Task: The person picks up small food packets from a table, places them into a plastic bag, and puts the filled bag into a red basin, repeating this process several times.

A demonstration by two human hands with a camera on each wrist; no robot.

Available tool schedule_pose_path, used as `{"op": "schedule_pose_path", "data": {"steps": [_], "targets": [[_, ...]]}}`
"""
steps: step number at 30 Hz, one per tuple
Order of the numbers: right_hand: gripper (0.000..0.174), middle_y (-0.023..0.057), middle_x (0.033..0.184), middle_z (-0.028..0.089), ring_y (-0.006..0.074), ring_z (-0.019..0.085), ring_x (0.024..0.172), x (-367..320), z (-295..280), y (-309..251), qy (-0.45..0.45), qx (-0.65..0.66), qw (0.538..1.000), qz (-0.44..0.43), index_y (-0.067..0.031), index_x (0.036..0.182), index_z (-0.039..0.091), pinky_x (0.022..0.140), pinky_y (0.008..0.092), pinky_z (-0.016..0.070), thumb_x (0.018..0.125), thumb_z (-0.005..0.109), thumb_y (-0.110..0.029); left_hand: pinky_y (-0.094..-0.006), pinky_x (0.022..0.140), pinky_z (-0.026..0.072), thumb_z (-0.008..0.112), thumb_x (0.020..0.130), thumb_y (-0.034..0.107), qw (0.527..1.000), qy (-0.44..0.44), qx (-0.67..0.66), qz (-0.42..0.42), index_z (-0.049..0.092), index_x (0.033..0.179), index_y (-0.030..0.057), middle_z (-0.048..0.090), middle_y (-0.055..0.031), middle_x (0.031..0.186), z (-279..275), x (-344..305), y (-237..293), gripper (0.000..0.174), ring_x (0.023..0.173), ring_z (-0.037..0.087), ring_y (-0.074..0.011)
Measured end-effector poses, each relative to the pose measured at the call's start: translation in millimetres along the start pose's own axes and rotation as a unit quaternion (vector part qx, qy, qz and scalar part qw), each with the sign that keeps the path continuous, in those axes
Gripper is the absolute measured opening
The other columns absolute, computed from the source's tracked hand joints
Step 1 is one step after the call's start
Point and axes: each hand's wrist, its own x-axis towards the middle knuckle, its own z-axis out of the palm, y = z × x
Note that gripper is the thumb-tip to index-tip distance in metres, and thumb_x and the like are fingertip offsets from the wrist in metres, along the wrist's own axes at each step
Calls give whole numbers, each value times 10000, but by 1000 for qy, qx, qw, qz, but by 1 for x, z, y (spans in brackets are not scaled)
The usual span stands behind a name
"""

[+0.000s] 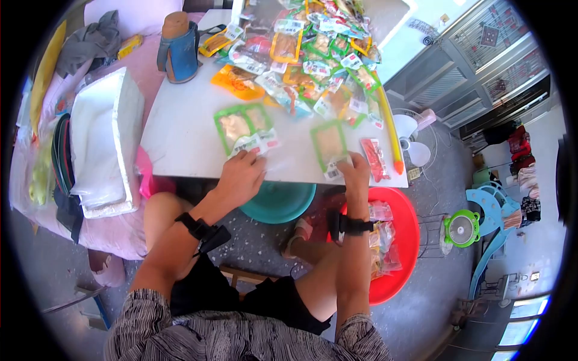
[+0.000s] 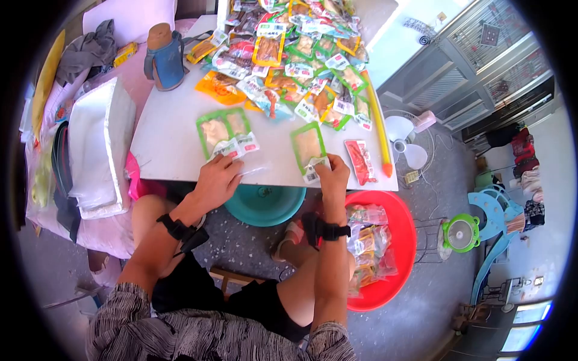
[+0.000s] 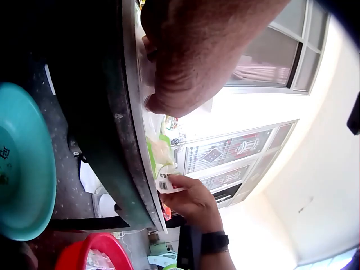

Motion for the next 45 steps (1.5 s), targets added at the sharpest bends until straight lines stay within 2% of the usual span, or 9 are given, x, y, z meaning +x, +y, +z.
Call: {"op": "schedule_pose_path", "data": {"steps": [7,12,19,25,30,33,36,39,45], "targets": [[110,12,752,640,94,605,594,-32,-16,-45,-48,210,973,89,-25,947,627,525,221,486,879,574,-93,-418,675,492,623,797,75,995,39,-87,-11,644,944,19,619,-172,850,3,1,-11,159,779,596,-346],[75,36,712,627,115,611,589,-52,-4,-61,-221,212,937,169,-28,859,599,514,236,491,885,583,-97,-409,651,476,597,814,53,985,9,-158,-61,654,943,-7,606,-182,803,-1,4,-11,153,742,593,-352],[100,27,717,619,89,572,569,-62,42,-40,-151,234,955,98,-19,893,585,518,224,466,915,574,-116,-402,607,463,607,789,12,990,70,-118,-31,644,1001,6,576,-147,788,-2,7,-4,215,726,567,-322],[120,20,772,627,94,588,640,-70,62,-20,-80,251,964,47,-9,936,581,575,223,480,930,556,-125,-379,606,463,635,738,22,994,106,1,22,625,1045,-2,524,-117,814,-10,11,13,309,727,536,-300],[219,81,1105,611,157,608,999,-73,98,-33,-140,421,887,127,-10,1161,550,851,309,511,971,480,-93,-377,601,470,638,700,28,992,123,10,40,614,1059,-22,494,-113,803,-9,12,16,363,724,526,-295],[202,81,995,647,141,636,830,-69,108,-39,-185,394,883,174,-1,1099,579,712,273,536,969,495,-130,-378,592,470,637,690,32,992,117,-2,43,614,1056,-25,489,-107,791,-11,11,17,371,720,527,-290],[197,75,811,653,116,601,617,-66,97,-48,-214,94,953,192,4,976,613,525,241,502,962,514,-166,-373,583,469,636,681,40,992,117,-12,45,619,1050,-18,488,-99,786,-8,7,13,374,713,527,-283],[220,59,660,609,97,528,482,-69,101,-47,-241,90,945,204,0,864,617,408,225,429,952,531,-182,-371,592,473,630,677,64,992,115,-18,41,616,1040,-8,498,-99,796,-8,7,14,370,726,531,-279],[178,67,729,633,112,571,551,-60,133,-16,-188,282,931,137,16,890,608,468,234,467,946,504,-117,-368,631,487,632,665,92,994,103,-14,46,601,1038,-3,530,-104,846,-13,5,18,386,765,542,-282]]}}
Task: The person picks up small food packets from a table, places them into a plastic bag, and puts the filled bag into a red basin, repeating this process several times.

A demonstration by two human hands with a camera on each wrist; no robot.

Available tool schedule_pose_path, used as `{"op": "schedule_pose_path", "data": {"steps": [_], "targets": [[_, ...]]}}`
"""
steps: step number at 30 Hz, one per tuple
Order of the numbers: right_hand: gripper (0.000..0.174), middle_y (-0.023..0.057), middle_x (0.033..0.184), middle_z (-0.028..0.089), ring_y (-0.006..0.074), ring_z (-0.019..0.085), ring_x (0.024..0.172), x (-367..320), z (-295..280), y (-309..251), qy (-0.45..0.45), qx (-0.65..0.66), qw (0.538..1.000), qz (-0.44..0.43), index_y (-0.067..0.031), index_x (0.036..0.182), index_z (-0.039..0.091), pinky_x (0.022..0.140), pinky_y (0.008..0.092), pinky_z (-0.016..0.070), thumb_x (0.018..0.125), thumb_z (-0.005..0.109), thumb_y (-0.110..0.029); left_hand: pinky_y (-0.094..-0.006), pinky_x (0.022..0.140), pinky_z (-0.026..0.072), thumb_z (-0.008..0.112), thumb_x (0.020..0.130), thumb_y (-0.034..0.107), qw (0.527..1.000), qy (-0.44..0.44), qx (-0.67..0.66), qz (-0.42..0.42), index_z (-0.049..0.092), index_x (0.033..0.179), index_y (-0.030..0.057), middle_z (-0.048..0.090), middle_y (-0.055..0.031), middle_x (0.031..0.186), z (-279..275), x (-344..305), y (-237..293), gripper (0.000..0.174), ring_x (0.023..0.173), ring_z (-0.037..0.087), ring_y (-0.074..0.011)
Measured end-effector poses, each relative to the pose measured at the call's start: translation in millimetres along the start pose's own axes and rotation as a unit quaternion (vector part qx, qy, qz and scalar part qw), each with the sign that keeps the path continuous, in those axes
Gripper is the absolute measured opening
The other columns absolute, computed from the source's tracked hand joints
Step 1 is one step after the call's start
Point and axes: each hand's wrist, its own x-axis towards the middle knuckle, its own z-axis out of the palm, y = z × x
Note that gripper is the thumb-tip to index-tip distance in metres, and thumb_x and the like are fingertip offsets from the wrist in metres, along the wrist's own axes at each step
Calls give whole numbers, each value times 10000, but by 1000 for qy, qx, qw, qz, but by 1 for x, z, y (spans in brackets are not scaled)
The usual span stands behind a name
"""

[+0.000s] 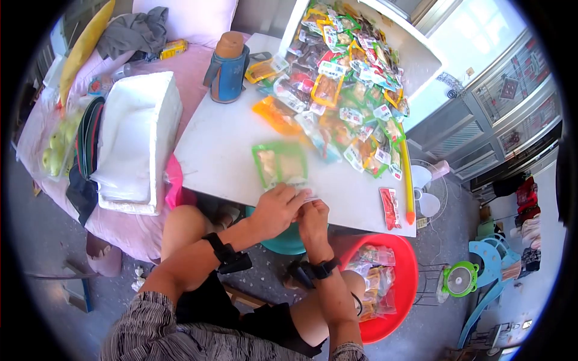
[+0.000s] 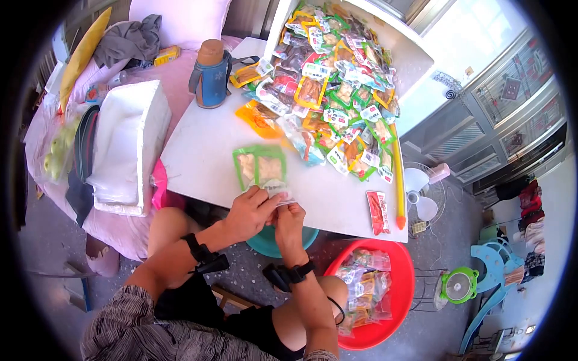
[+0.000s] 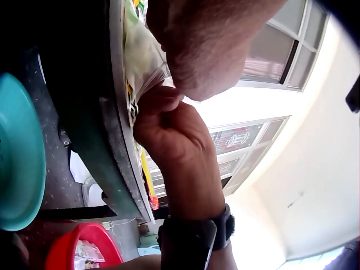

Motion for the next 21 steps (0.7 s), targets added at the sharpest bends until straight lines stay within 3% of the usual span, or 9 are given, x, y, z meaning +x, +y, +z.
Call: {"op": "schedule_pose_path", "data": {"steps": [3,6,9,12,15,21], "targets": [[167,82,857,649,134,618,688,-4,14,0,38,71,996,-24,25,983,601,580,248,514,945,476,-79,-370,632,485,630,656,76,1000,7,1,-11,602,1057,-5,530,-104,858,-3,2,-9,410,770,541,-285],[201,81,986,636,158,624,835,-5,8,1,-4,85,996,-15,20,1094,571,725,285,529,941,462,-52,-378,629,478,625,650,61,1000,10,-9,-7,601,1057,-8,523,-108,864,-2,0,-8,414,775,532,-288],[312,103,1137,588,184,589,1001,-17,6,-2,5,59,997,-41,18,1244,470,836,315,506,937,450,-34,-377,599,473,628,656,30,1000,20,-13,-12,607,1050,-34,500,-114,817,-2,0,-7,400,740,527,-294],[468,116,1266,502,215,516,1152,-26,19,-17,-14,145,986,-76,23,1370,308,927,337,469,927,455,-17,-382,606,470,624,668,25,1000,-2,-21,-9,603,1039,-44,497,-120,818,-9,3,-5,378,746,523,-301],[547,137,1350,418,230,446,1240,-27,18,-12,-20,136,985,-102,23,1418,197,984,350,440,930,444,-7,-381,607,467,640,662,16,1000,4,-29,-9,607,1033,-36,498,-119,832,-6,-1,-5,376,747,519,-304],[437,140,1358,423,224,480,1203,-42,19,-15,14,-36,998,-51,28,1376,318,1009,359,429,951,408,-18,-409,738,490,622,677,-13,997,-12,-16,-80,575,1091,-35,538,-172,999,-11,4,-4,417,910,537,-355]]}}
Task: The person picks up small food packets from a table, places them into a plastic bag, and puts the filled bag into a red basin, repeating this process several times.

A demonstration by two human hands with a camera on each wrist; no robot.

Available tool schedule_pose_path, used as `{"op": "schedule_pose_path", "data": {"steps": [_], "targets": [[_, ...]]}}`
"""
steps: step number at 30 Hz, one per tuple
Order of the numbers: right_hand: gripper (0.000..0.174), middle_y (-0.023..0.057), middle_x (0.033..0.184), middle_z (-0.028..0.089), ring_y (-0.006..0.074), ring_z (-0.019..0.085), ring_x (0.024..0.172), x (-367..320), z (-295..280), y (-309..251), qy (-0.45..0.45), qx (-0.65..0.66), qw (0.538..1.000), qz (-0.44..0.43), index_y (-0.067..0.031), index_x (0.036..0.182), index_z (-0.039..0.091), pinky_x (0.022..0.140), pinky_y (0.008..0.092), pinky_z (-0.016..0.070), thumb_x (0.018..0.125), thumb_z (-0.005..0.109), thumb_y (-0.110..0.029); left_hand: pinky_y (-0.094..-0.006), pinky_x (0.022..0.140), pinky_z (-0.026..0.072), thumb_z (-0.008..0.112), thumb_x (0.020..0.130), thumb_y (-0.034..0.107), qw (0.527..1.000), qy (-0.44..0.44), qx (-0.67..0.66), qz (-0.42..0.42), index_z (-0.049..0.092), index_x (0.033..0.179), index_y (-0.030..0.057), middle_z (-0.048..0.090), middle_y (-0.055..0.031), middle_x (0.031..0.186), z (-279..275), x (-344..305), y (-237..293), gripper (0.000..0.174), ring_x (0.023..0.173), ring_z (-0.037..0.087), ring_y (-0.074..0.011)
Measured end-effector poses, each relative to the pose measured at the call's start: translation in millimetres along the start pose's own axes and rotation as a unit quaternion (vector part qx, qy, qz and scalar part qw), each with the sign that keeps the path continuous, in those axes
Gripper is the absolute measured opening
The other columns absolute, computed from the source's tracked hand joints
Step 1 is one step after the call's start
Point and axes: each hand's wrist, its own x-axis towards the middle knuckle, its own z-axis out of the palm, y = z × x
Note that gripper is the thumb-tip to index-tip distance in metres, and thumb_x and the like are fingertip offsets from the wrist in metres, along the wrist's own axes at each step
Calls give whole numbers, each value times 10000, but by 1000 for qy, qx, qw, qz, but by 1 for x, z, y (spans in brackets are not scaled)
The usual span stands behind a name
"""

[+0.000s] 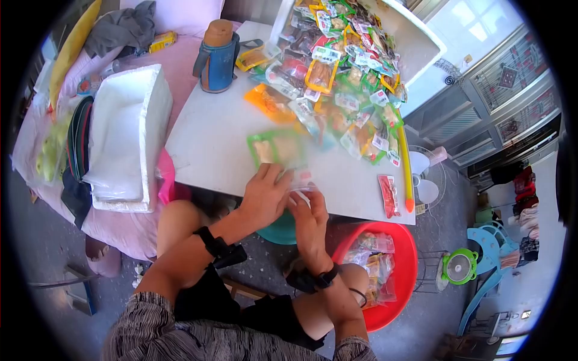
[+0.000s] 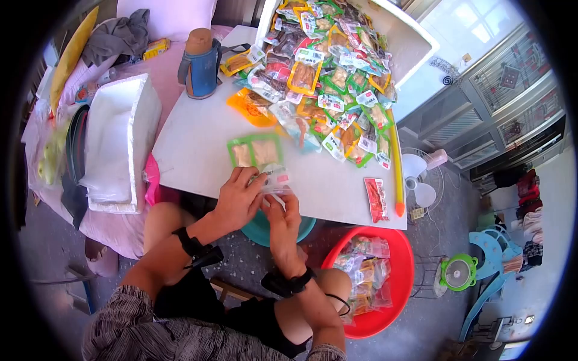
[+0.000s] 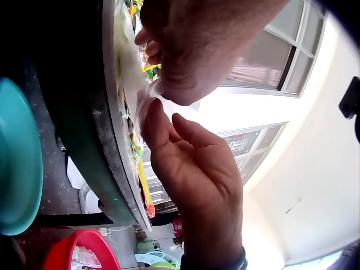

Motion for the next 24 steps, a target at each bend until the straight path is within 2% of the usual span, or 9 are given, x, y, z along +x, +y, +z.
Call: {"op": "schedule_pose_path", "data": {"steps": [3,6,10,13,14,17,19,23,24], "targets": [[416,118,1302,479,201,495,1177,-2,-4,2,-40,22,999,18,14,1360,378,996,341,430,948,411,-27,-434,822,480,615,685,-14,999,-19,7,-27,548,1127,-36,540,-203,1081,3,-1,-4,448,981,526,-392],[472,97,1270,509,176,486,1169,5,-8,10,-78,2,997,28,-3,1399,354,978,315,428,931,414,-24,-444,848,474,610,684,-16,999,-48,8,-21,538,1139,-38,538,-216,1118,7,-4,-6,461,1001,521,-404],[584,81,1286,496,163,482,1152,11,-7,-2,-55,11,997,44,-18,1456,275,956,280,410,899,449,-29,-440,861,474,596,684,-27,997,-71,19,1,541,1131,-39,533,-227,1151,7,-4,-5,451,1025,520,-400],[587,75,1288,491,156,470,1154,12,-11,7,-51,-30,998,-27,-15,1447,288,963,272,393,891,473,-37,-431,874,472,589,681,-39,998,-53,21,6,547,1129,-36,530,-232,1161,11,-6,-6,449,1043,519,-401],[464,84,1183,573,155,555,1046,16,-17,14,-51,-36,997,-47,2,1345,441,863,262,457,891,512,-64,-434,886,464,584,690,-29,997,-65,29,7,552,1126,-40,525,-235,1188,13,-7,-8,438,1066,514,-401],[273,79,988,655,146,634,840,8,-24,-28,-74,-137,983,102,10,1136,594,701,260,505,895,550,-112,-447,882,444,577,703,28,990,-96,91,42,544,1143,-26,513,-225,1194,17,-9,-14,445,1077,490,-390],[207,72,830,675,142,642,669,15,-44,-34,-36,-119,991,56,-2,977,644,575,257,499,897,580,-181,-452,909,423,569,717,48,985,-116,124,39,546,1151,-30,500,-220,1230,18,-11,-14,441,1113,478,-376],[255,85,843,671,174,640,670,35,-90,-74,146,-62,984,-85,-3,982,645,596,269,517,883,604,-234,-451,909,419,575,705,27,984,-117,127,34,548,1149,-33,482,-209,1263,20,-13,-18,450,1113,478,-368],[252,98,862,667,184,638,674,51,-106,-77,199,-52,976,-70,-6,981,649,597,279,524,883,602,-233,-450,907,419,579,700,21,986,-116,117,27,549,1145,-35,486,-208,1259,17,-12,-17,450,1109,480,-367]]}}
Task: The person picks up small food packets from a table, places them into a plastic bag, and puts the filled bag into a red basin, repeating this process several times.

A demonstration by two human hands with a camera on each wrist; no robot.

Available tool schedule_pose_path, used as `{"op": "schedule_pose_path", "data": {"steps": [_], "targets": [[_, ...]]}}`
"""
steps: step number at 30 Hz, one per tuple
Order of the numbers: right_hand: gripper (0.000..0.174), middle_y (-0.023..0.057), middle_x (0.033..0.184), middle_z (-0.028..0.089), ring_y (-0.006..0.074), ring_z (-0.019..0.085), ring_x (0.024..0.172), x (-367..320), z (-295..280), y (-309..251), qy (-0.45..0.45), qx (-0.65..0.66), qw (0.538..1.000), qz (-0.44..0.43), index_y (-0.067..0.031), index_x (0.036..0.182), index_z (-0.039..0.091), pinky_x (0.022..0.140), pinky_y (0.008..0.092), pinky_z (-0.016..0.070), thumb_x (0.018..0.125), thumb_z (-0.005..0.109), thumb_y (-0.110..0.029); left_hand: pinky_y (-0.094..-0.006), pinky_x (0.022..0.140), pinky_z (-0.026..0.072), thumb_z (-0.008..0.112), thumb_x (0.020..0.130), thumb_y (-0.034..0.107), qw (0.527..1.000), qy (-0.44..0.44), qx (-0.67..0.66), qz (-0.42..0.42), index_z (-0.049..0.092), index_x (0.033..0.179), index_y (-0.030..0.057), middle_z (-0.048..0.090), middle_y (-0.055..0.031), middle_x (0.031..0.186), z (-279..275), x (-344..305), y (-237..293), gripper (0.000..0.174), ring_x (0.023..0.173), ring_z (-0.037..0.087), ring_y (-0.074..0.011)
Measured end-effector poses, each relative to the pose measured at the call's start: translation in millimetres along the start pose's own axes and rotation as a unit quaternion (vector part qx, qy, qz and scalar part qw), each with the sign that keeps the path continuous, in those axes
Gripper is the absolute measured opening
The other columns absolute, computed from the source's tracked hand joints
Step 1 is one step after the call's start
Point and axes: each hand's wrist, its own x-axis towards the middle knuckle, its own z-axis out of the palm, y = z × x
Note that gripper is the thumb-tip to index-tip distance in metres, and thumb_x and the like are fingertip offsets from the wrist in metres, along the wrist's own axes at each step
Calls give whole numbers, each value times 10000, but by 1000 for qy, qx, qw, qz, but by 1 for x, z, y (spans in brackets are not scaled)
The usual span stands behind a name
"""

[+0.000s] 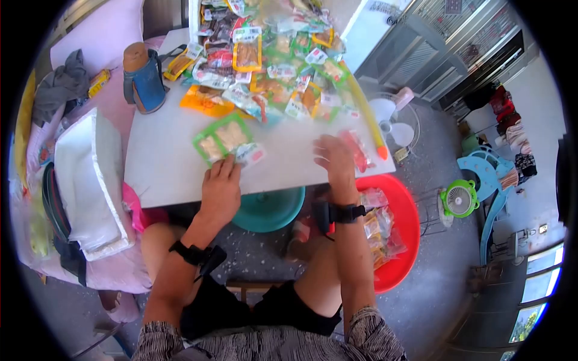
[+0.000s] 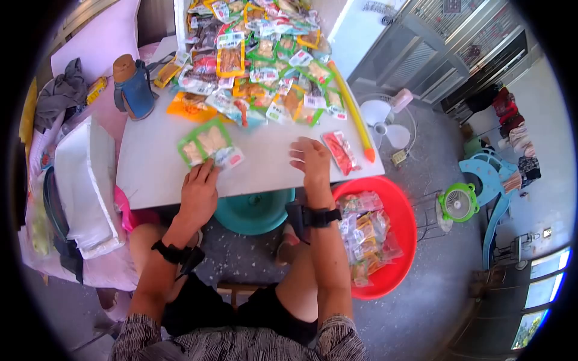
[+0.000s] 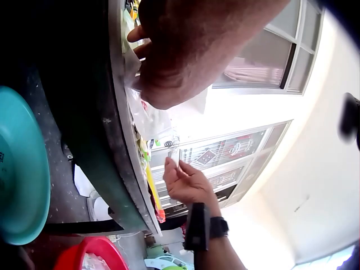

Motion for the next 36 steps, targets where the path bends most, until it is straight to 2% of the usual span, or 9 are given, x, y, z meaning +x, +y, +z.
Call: {"op": "schedule_pose_path", "data": {"steps": [6,8,11,16,20,29,32,35,36], "targets": [[212,80,752,575,195,568,593,118,-24,35,72,113,979,153,13,937,640,521,379,521,838,669,-172,-433,779,463,600,673,15,995,61,-78,-2,600,1002,-27,523,-164,1001,-17,11,3,331,954,513,-340],[137,76,727,570,191,560,579,136,-32,71,65,-30,995,-75,-4,851,638,513,382,520,823,684,-130,-425,728,469,608,666,21,994,54,-90,-13,606,971,-23,509,-143,897,-18,9,7,308,883,518,-326],[70,65,671,567,179,538,542,148,-41,89,49,-155,964,-209,-13,801,616,483,348,493,797,683,-31,-418,681,463,600,680,40,995,71,-74,19,603,953,-19,489,-123,818,-12,6,9,280,815,519,-313],[142,49,724,610,124,542,561,148,-74,87,13,-357,893,-274,19,895,638,475,274,472,795,661,-78,-420,673,468,665,685,58,996,57,-66,29,598,980,8,506,-128,802,-5,3,10,307,782,526,-334],[141,36,735,647,176,601,659,46,-32,2,116,-124,966,-196,-61,892,690,596,304,462,780,647,-136,-425,677,471,650,704,57,997,28,-72,5,592,982,7,517,-141,812,-5,-2,9,288,794,530,-337],[199,62,819,611,112,566,631,15,-37,-29,94,-147,973,-151,18,964,594,506,240,491,909,552,-168,-426,716,483,727,693,156,997,-25,-73,1,593,1031,11,547,-150,867,-10,-5,9,391,842,541,-347],[218,83,735,610,134,585,610,49,-35,10,119,-242,951,-152,45,890,632,466,274,511,883,526,-146,-428,723,486,731,701,167,998,-17,-52,17,593,1060,17,556,-150,884,-13,-2,9,413,850,542,-346],[261,267,819,621,439,597,782,66,-52,57,94,-469,844,-241,45,858,585,741,487,465,861,571,-216,-430,723,489,711,718,137,998,-9,-46,39,600,1056,19,558,-148,883,-6,-11,7,375,862,543,-343],[278,258,823,620,422,602,800,58,-47,64,149,-475,801,-333,31,855,582,720,497,461,872,559,-246,-431,722,490,701,726,123,998,1,-48,45,604,1049,18,558,-148,880,-4,-8,4,354,866,544,-342]]}}
